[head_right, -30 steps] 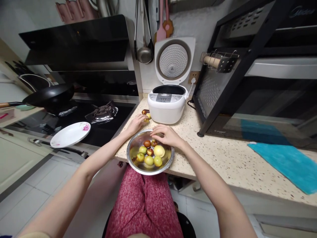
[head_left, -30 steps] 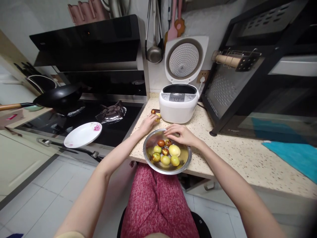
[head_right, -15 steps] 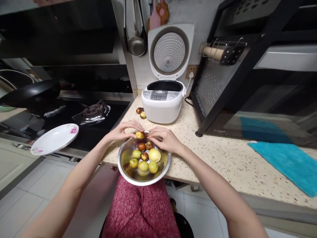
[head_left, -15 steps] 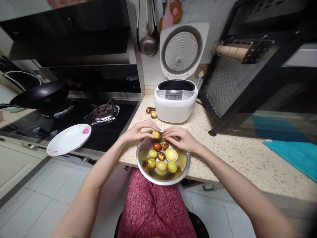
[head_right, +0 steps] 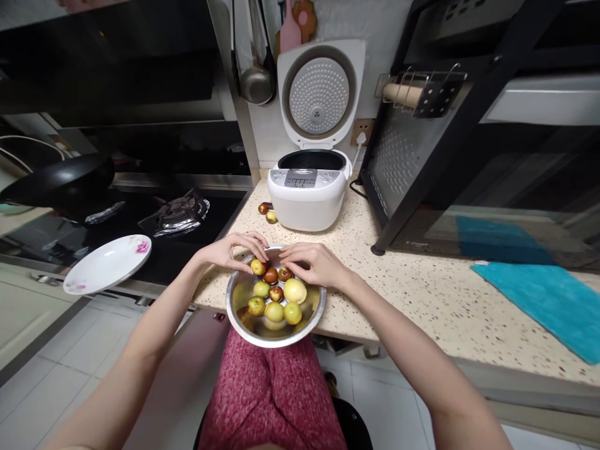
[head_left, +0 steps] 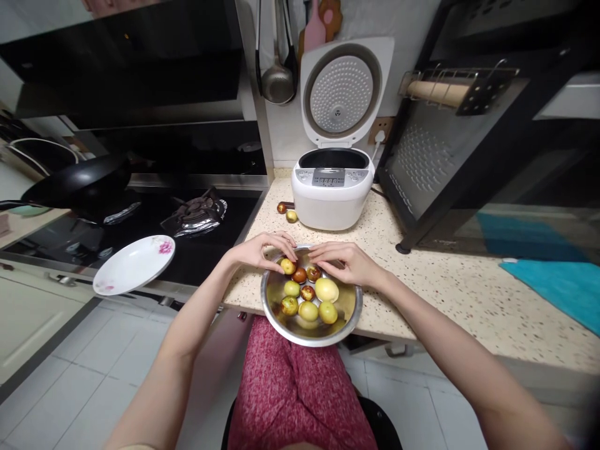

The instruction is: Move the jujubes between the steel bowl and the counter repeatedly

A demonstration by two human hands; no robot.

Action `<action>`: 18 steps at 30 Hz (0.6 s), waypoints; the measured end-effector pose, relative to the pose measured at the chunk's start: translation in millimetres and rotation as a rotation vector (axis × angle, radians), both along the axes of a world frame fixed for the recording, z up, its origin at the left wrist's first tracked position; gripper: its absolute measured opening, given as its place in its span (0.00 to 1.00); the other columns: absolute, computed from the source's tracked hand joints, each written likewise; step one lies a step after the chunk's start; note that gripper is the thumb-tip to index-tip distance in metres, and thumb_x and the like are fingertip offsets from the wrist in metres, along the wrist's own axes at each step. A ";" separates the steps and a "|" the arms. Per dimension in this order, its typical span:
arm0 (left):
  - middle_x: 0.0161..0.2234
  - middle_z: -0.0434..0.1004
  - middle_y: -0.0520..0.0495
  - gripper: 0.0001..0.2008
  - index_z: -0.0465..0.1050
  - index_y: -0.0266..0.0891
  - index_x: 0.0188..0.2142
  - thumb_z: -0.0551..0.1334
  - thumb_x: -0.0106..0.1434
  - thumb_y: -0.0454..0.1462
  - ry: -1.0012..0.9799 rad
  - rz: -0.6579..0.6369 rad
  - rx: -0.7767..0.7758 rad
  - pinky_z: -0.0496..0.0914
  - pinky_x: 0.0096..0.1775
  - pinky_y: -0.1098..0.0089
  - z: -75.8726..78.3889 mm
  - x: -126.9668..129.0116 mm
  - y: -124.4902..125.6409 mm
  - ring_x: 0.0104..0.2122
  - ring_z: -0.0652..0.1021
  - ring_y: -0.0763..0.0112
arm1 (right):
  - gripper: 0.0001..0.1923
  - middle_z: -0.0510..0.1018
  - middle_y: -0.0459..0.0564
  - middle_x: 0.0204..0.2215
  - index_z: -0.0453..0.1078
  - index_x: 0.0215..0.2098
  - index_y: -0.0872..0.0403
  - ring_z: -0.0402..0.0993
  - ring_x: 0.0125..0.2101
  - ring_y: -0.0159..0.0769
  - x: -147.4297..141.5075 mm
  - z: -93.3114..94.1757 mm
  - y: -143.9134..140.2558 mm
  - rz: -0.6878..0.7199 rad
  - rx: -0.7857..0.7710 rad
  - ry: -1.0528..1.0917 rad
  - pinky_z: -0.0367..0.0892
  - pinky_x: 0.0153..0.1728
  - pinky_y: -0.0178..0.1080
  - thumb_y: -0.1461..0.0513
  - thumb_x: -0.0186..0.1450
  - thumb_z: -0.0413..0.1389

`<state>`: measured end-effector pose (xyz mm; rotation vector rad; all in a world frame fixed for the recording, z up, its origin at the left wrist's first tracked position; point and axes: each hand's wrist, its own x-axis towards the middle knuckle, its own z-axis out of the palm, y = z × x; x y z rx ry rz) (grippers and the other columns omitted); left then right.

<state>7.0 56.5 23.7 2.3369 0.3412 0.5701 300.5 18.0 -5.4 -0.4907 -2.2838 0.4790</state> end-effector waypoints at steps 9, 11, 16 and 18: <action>0.42 0.86 0.39 0.12 0.85 0.42 0.42 0.73 0.63 0.46 -0.106 0.096 -0.004 0.74 0.56 0.52 -3.6 1.7 1.5 0.49 0.82 0.56 | 0.10 0.87 0.51 0.42 0.83 0.44 0.49 0.84 0.45 0.40 -0.5 -0.1 0.9 -0.003 0.014 0.007 0.80 0.50 0.48 0.63 0.71 0.57; 0.43 0.85 0.40 0.12 0.84 0.41 0.43 0.70 0.66 0.45 -0.188 0.272 0.086 0.75 0.55 0.53 -9.9 3.0 4.1 0.48 0.82 0.57 | 0.11 0.87 0.50 0.42 0.83 0.43 0.49 0.84 0.45 0.40 -0.6 -0.2 0.8 -0.008 0.019 0.005 0.80 0.50 0.48 0.63 0.71 0.57; 0.53 0.80 0.39 0.14 0.79 0.41 0.51 0.64 0.71 0.44 -0.191 0.549 0.345 0.71 0.61 0.52 -30.7 3.0 20.8 0.56 0.78 0.56 | 0.10 0.87 0.50 0.42 0.82 0.43 0.50 0.84 0.45 0.39 -1.1 0.4 0.5 -0.008 0.049 -0.004 0.80 0.49 0.47 0.63 0.71 0.57; 0.58 0.76 0.38 0.16 0.76 0.41 0.55 0.63 0.72 0.43 -0.145 0.583 0.390 0.68 0.63 0.51 -40.3 5.1 30.1 0.59 0.76 0.55 | 0.10 0.87 0.50 0.42 0.82 0.43 0.50 0.84 0.44 0.39 -1.5 0.6 0.8 -0.012 0.057 -0.017 0.80 0.49 0.46 0.64 0.71 0.57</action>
